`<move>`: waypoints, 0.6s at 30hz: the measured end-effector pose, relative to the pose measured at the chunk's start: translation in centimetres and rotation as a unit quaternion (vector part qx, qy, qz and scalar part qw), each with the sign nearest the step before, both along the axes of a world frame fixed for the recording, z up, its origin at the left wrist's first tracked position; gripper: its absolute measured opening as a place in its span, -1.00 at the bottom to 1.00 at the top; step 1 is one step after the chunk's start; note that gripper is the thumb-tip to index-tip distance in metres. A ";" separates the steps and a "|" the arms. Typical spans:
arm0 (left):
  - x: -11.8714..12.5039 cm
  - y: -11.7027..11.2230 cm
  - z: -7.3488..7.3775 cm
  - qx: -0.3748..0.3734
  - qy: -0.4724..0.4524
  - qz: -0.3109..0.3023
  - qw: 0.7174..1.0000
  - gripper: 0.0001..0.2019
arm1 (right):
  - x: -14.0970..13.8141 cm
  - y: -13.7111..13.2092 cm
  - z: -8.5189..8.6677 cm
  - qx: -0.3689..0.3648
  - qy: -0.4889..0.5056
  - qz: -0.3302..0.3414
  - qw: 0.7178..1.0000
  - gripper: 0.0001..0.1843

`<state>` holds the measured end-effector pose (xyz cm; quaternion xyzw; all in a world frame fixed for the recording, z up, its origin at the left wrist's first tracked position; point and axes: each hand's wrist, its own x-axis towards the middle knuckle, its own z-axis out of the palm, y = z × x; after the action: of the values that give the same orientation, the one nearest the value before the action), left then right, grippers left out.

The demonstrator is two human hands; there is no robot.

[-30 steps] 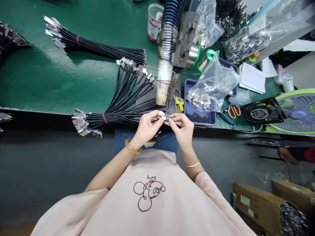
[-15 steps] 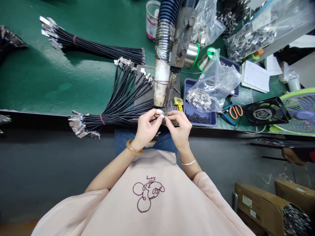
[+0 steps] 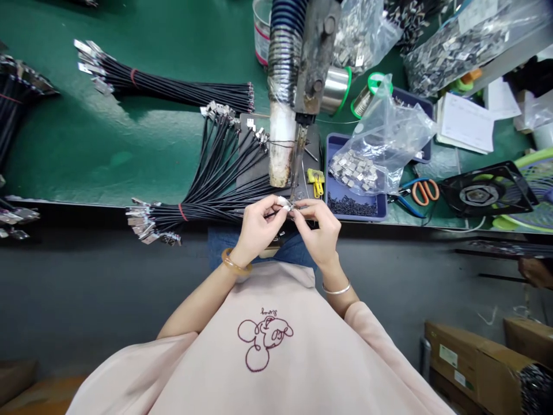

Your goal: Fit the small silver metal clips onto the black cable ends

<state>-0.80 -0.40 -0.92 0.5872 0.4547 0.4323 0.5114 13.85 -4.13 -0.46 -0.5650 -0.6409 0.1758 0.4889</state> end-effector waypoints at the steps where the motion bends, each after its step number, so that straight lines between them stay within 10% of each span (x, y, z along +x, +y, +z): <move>1: -0.2 0.1 0.0 -0.006 0.004 -0.005 1.000 -0.92 | 0.1 -0.2 0.0 -0.016 0.029 -0.011 0.999 -0.90; 12: -1.2 0.3 -0.6 -0.067 -0.017 -0.050 0.996 -0.90 | -0.3 -0.5 -0.7 -0.038 -0.124 0.010 0.991 -0.83; 18: -2.2 0.9 -0.3 -0.096 -0.054 -0.143 0.984 -0.91 | 1.1 -0.5 0.3 -0.153 0.027 0.046 0.987 -0.73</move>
<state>-3.01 0.49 -1.22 0.5703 0.3773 0.3404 0.6454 14.93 -4.62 -0.19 -0.5981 -0.6187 0.3089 0.4052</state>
